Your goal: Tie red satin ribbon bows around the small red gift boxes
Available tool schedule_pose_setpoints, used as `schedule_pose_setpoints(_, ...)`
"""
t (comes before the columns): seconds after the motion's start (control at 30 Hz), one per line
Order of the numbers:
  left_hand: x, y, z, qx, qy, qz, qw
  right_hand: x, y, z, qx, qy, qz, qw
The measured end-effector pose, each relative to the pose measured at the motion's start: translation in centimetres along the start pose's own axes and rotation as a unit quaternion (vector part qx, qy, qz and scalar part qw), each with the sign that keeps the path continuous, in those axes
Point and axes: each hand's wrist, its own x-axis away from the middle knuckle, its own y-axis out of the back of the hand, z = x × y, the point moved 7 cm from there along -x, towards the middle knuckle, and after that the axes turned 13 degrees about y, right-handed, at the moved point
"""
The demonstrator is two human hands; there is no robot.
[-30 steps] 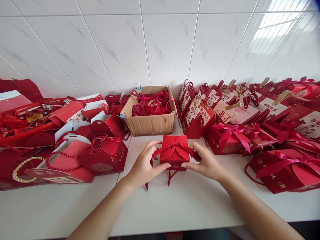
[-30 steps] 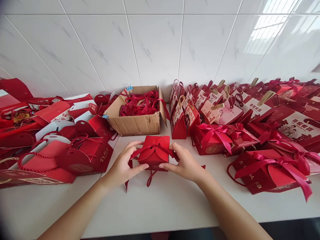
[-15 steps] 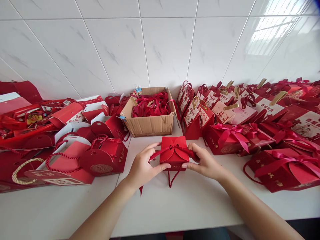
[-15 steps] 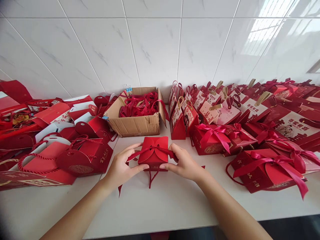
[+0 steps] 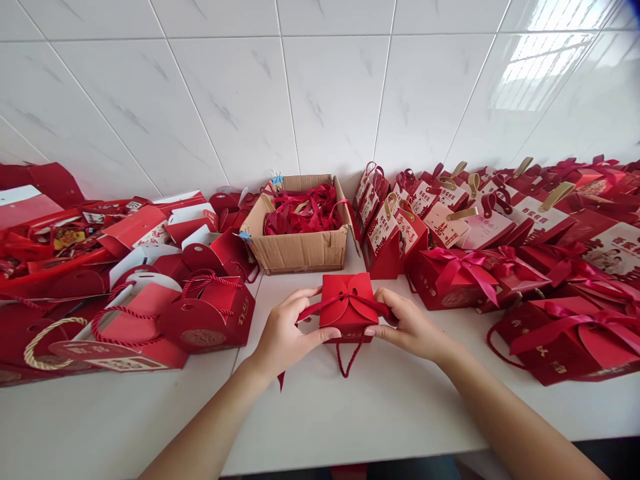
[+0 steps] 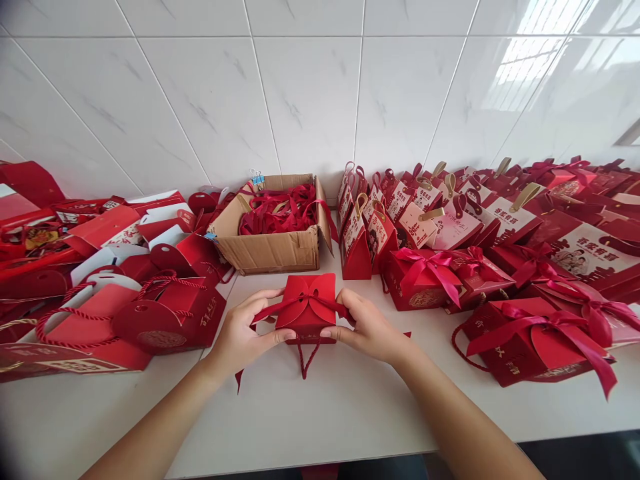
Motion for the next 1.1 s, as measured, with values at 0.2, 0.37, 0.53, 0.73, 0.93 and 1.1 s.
schedule_pose_setpoints(0.2,0.0,0.4,-0.3,0.03,-0.023,0.006,0.999,0.1,0.1,0.0,-0.043,-0.009,-0.019,0.999)
schedule_pose_setpoints(0.37,0.1,0.7,-0.3,0.024,0.007,-0.029,0.999,0.3,0.0,-0.1,-0.116,-0.018,-0.036,0.992)
schedule_pose_setpoints(0.53,0.2,0.9,-0.8,-0.007,-0.02,-0.063,0.998,0.2,-0.1,-0.1,-0.107,-0.066,-0.041,0.991)
schedule_pose_setpoints(0.73,0.5,1.0,-1.1,-0.03,-0.046,-0.105,0.993,0.1,-0.3,0.0,-0.118,-0.06,-0.03,0.991)
schedule_pose_setpoints(0.93,0.7,0.9,-1.1,-0.044,-0.034,-0.127,0.99,0.1,-0.5,0.1,-0.132,-0.053,-0.022,0.99)
schedule_pose_setpoints(1.1,0.6,1.0,-1.1,-0.032,-0.035,-0.122,0.991,0.1,-0.5,-0.1,-0.167,-0.07,-0.037,0.983)
